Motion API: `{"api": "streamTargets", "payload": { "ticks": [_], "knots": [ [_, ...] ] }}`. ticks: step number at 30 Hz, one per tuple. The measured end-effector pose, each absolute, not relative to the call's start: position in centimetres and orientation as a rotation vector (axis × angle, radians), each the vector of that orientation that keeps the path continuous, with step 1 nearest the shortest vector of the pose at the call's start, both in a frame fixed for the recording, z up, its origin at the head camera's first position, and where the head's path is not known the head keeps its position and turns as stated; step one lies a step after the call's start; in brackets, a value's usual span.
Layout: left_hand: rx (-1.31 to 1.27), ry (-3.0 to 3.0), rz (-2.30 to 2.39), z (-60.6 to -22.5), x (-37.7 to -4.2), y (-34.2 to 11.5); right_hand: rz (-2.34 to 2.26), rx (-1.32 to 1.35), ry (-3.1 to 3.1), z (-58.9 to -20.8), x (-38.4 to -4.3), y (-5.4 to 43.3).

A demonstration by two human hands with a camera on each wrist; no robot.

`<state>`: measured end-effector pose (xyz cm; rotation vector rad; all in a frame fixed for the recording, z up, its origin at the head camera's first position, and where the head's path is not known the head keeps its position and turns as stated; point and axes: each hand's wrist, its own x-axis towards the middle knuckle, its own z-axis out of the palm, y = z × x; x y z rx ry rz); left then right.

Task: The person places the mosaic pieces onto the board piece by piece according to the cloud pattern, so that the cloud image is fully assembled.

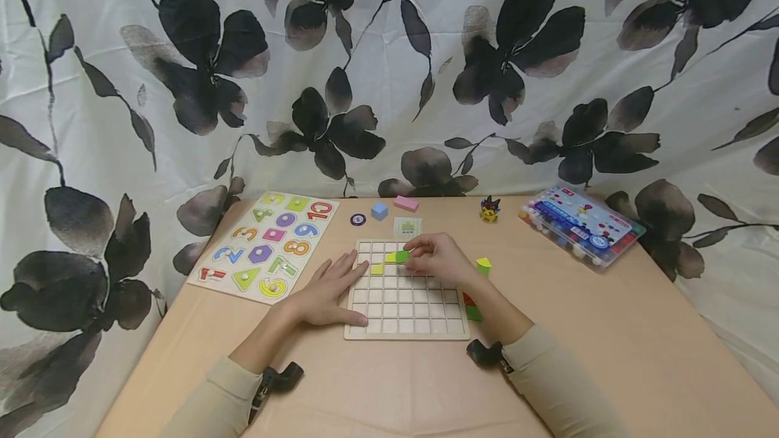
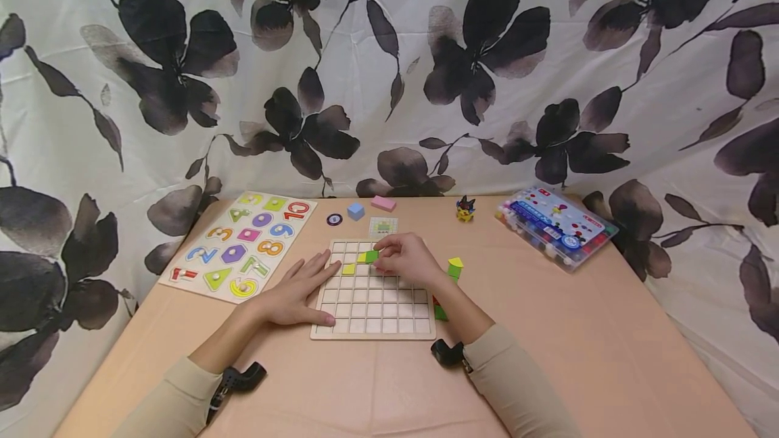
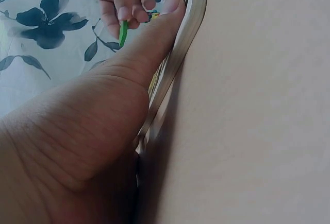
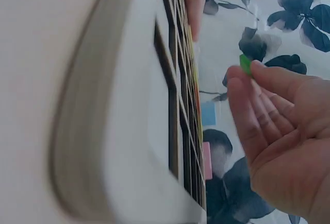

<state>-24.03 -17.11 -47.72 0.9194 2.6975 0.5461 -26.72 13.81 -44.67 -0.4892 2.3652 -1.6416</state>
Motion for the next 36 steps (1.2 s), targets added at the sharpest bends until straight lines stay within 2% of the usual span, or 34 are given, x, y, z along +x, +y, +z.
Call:
{"api": "streamTargets", "payload": {
  "ticks": [17,36],
  "knots": [
    [0.933,2.704,0.553,-47.6,-23.9,-17.2,-1.407,-0.690,2.639,-47.3,-27.3,11.0],
    [0.941,2.704,0.557,-47.6,-23.9,-17.1,-1.293,-0.694,2.685,-47.5,-27.3,10.9]
  ]
}}
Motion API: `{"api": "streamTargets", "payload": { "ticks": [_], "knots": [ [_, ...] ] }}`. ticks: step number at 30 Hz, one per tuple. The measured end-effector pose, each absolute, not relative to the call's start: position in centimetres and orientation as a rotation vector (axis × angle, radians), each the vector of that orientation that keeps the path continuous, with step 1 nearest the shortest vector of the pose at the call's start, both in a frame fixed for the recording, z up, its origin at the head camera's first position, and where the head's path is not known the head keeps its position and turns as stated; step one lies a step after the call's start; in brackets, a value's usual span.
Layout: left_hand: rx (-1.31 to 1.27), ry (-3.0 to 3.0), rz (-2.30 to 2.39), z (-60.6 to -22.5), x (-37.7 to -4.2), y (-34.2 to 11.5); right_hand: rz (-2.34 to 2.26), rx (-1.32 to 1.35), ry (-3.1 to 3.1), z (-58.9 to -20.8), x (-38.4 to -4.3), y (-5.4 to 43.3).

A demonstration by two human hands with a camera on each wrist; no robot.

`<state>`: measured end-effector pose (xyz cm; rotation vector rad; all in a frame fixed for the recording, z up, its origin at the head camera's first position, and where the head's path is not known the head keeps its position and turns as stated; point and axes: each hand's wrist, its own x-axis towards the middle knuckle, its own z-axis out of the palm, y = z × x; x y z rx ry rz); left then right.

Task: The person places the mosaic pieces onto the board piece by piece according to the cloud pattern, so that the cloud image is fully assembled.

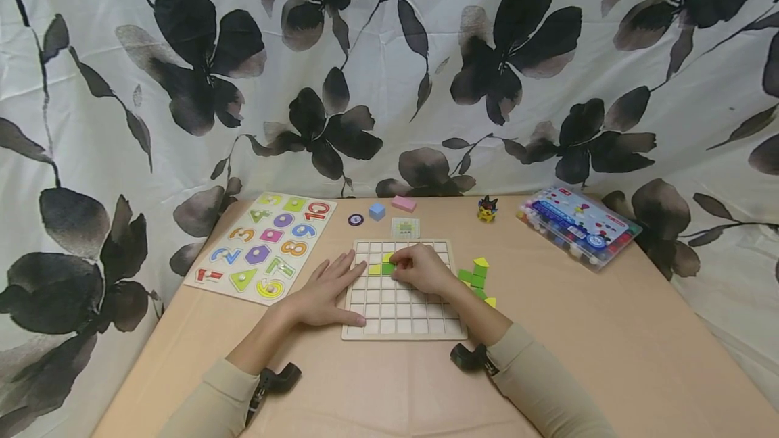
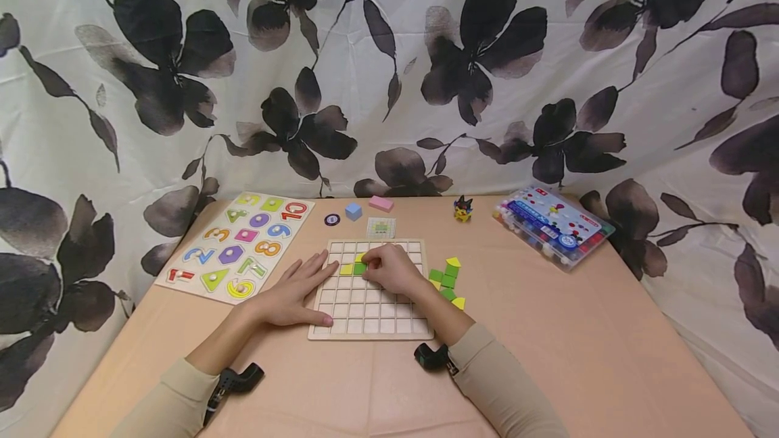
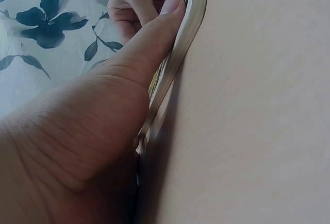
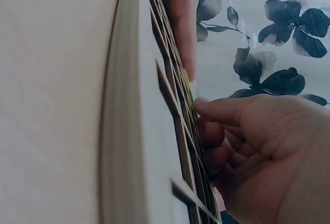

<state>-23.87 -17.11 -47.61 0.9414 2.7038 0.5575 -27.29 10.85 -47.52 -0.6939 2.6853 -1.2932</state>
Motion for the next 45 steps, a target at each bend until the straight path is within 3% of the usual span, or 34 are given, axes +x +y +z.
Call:
{"api": "streamTargets", "payload": {
  "ticks": [16,33,45],
  "knots": [
    [0.929,2.703,0.554,-47.6,-23.9,-17.0,-1.434,-0.765,2.626,-43.6,-26.3,13.5],
    [0.932,2.703,0.563,-47.7,-24.0,-17.0,-1.189,-0.784,2.752,-40.4,-27.3,21.1],
    [0.937,2.702,0.557,-47.6,-23.9,-17.1,-0.987,-0.667,2.666,-42.0,-28.3,25.5]
  ]
}}
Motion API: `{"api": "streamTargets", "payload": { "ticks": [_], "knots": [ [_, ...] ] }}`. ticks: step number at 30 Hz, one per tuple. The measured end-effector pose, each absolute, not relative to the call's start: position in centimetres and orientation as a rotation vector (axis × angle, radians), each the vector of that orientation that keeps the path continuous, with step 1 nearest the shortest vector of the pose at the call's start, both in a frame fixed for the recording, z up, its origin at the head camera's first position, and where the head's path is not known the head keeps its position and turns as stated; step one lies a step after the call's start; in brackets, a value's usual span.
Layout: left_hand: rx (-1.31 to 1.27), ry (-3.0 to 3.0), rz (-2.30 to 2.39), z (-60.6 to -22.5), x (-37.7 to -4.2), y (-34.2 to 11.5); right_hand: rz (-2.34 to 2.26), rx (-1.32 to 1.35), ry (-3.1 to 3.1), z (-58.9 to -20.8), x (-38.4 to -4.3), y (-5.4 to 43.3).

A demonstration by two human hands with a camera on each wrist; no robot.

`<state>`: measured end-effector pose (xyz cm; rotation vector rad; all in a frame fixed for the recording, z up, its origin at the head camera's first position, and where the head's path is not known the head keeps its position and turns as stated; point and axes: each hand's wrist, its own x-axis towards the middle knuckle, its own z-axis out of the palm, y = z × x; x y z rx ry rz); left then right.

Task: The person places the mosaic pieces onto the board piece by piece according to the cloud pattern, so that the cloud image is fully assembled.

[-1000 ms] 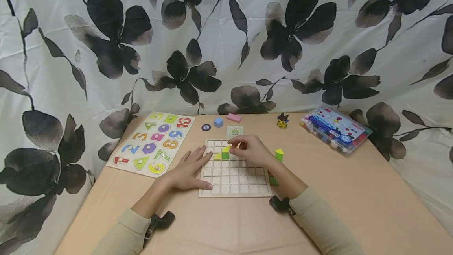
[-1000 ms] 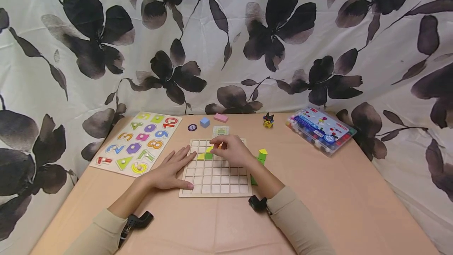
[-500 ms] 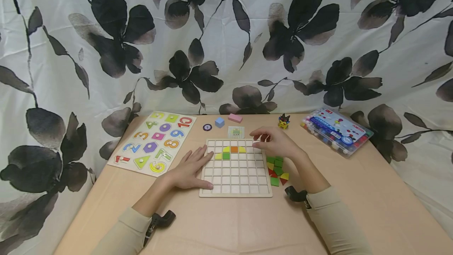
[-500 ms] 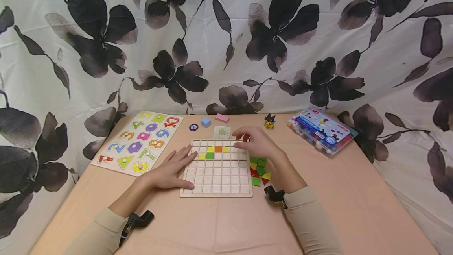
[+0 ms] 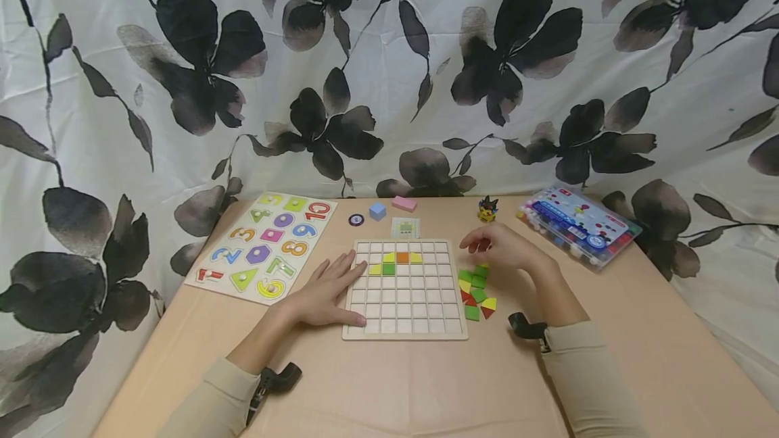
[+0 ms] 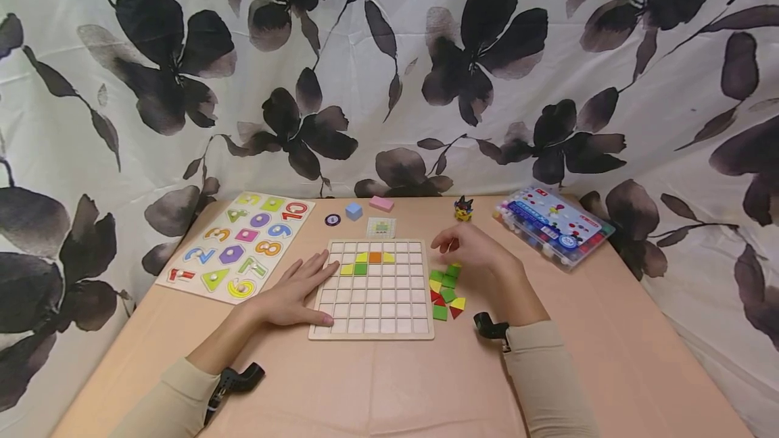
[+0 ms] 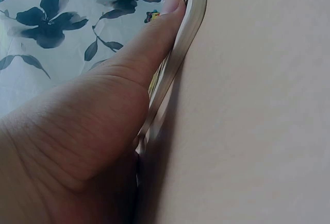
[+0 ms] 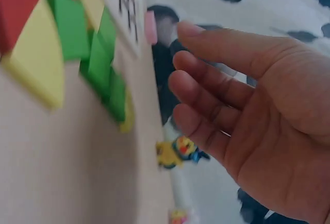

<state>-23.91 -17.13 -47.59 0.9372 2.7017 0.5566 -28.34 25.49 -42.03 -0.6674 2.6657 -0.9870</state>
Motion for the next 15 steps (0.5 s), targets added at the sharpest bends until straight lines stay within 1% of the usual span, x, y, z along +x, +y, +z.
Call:
{"api": "streamTargets", "payload": {
  "ticks": [8,15],
  "knots": [
    [0.933,2.700,0.560,-47.6,-23.9,-17.1,-0.935,-0.531,2.539,-43.5,-28.6,27.2],
    [0.933,2.698,0.557,-47.5,-23.9,-17.1,-0.907,-0.489,2.530,-44.3,-29.0,27.4]
  ]
}}
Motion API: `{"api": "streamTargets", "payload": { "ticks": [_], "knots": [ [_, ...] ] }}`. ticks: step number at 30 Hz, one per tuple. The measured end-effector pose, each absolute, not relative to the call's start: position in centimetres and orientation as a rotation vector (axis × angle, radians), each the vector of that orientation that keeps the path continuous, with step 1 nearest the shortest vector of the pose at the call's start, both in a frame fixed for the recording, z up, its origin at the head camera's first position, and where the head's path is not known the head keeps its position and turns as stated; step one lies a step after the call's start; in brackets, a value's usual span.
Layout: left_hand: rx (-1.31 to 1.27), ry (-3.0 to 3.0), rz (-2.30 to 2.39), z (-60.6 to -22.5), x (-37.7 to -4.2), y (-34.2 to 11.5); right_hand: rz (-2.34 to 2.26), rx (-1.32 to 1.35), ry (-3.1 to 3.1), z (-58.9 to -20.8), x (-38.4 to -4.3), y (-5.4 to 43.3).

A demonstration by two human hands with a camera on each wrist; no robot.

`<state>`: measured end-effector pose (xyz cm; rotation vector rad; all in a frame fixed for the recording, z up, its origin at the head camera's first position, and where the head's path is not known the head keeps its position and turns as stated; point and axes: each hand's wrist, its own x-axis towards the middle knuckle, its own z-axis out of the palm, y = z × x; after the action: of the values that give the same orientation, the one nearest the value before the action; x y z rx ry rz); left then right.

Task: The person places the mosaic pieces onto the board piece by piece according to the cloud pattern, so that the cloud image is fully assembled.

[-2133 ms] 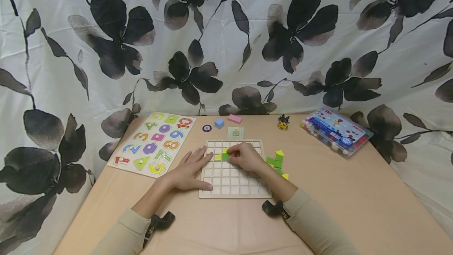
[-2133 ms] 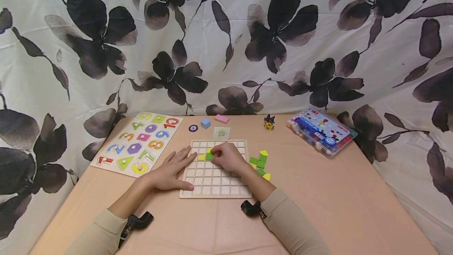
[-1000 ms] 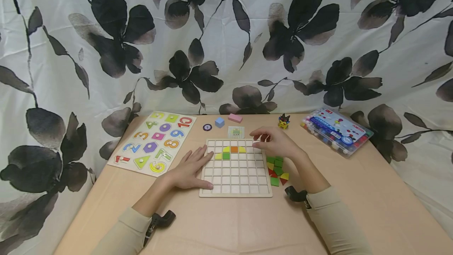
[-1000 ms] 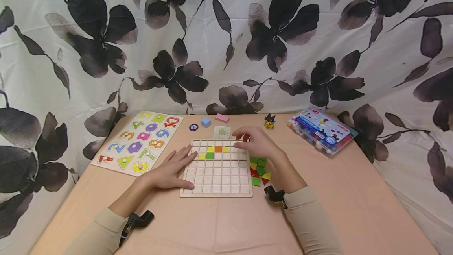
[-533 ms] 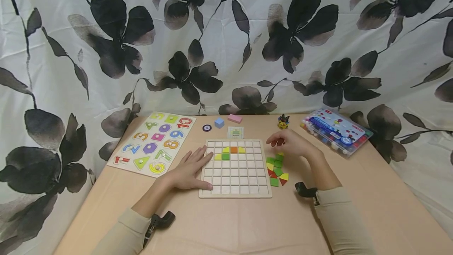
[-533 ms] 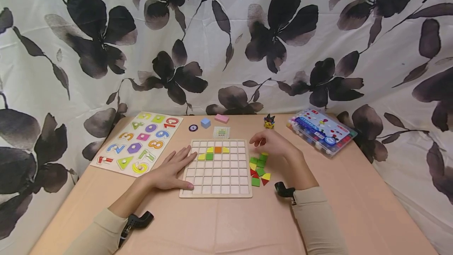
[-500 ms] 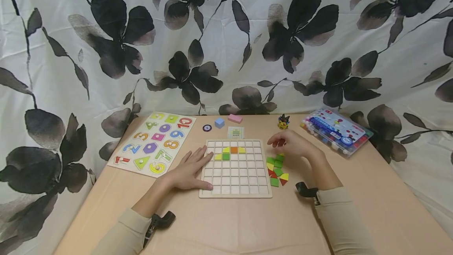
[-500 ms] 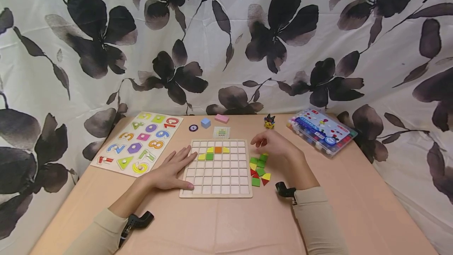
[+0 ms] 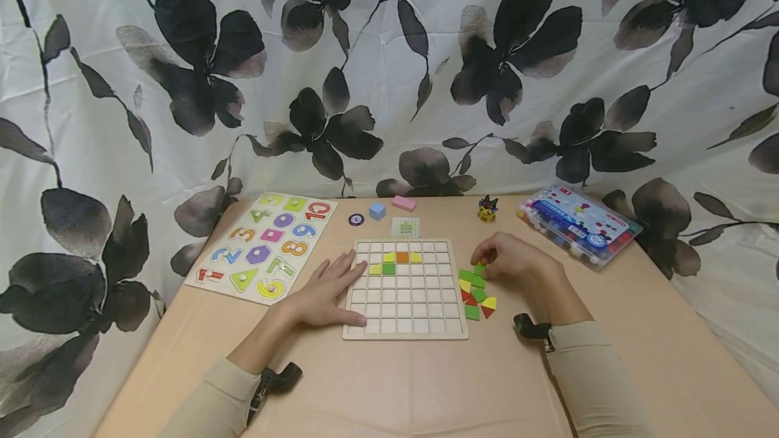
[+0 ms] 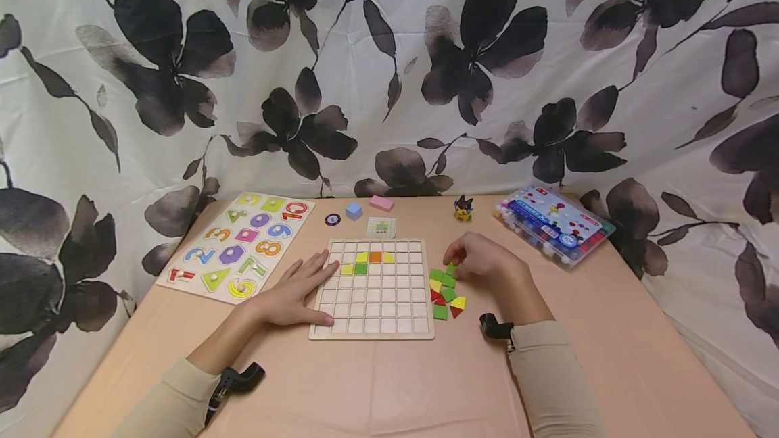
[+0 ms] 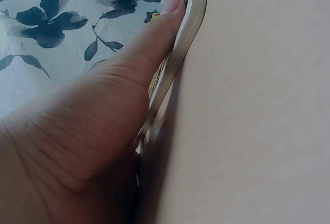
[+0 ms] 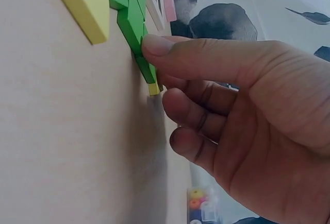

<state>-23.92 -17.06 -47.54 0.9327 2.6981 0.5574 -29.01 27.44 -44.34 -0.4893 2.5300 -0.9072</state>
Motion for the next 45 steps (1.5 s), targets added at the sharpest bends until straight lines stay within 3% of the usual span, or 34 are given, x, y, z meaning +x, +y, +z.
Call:
{"api": "streamTargets", "payload": {
  "ticks": [29,38,45],
  "knots": [
    [0.939,2.705,0.560,-47.8,-24.1,-17.1,-1.062,-0.609,2.506,-43.0,-28.5,27.9],
    [0.938,2.713,0.554,-47.9,-24.1,-17.1,-1.323,-0.559,2.600,-42.2,-28.3,26.3],
    [0.935,2.708,0.549,-47.8,-24.1,-17.0,-1.430,-0.667,2.537,-42.4,-28.1,24.1]
  ]
}}
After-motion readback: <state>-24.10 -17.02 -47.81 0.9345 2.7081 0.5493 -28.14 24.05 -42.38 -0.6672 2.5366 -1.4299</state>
